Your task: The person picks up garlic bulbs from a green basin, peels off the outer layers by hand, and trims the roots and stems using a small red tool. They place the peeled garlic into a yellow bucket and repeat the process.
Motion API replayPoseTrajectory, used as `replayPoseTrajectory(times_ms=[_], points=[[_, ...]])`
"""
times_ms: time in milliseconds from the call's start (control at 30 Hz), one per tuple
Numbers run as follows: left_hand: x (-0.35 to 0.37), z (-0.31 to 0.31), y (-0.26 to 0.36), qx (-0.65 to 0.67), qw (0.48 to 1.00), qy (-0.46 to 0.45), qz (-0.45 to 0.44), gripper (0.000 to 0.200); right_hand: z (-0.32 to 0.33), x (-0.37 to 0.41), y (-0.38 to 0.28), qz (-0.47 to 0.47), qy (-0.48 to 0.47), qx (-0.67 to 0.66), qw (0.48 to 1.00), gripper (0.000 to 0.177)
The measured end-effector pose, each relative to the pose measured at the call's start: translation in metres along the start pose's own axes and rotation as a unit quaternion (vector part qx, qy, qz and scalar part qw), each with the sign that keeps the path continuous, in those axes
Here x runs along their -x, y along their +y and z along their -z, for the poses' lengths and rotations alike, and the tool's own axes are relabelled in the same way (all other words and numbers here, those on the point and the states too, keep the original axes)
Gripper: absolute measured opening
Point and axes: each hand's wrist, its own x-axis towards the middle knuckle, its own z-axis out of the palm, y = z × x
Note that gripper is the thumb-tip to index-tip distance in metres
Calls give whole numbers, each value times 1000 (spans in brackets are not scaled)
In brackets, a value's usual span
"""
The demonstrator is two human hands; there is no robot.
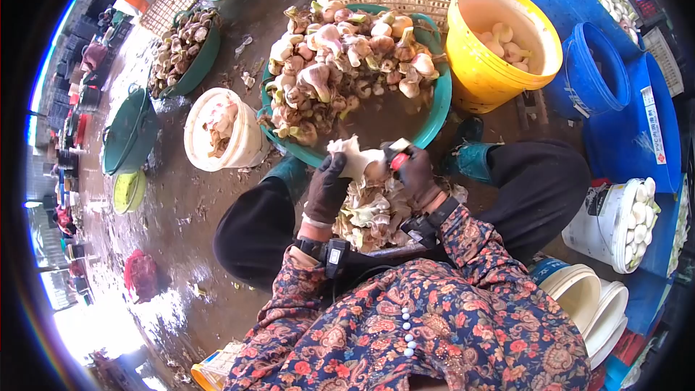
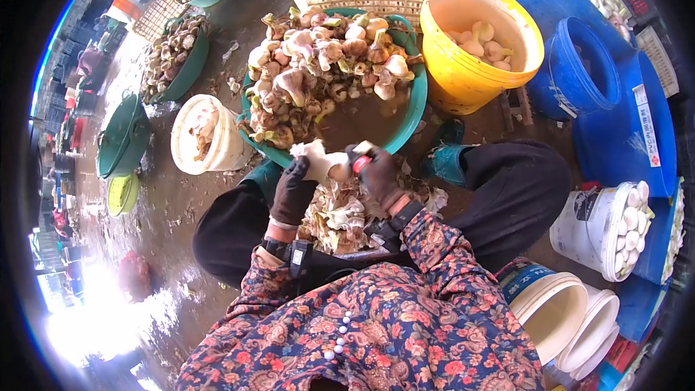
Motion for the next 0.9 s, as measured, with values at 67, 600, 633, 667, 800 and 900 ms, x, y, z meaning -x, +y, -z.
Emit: replayPoseTrajectory(times_ms=[67,600,633,667,800,900], points=[[4,9,6,-163,984,-67,-24,32,5,-3,-21,-203,88,-251,942,21],[3,4,44,-496,803,-328,51,48,29,-25,40,-340,17,-433,835,25],[7,2,35,-591,765,-255,-34,50,31,-20,41,-340,19,-434,834,25],[3,-1,28,-591,781,-199,15,48,35,-13,42,-344,16,-452,823,23],[-40,7,18,-577,814,-51,32,46,22,-15,49,-298,80,-287,907,25],[-107,28,12,-658,732,89,-152,65,22,-15,32,-315,68,-97,942,31]])
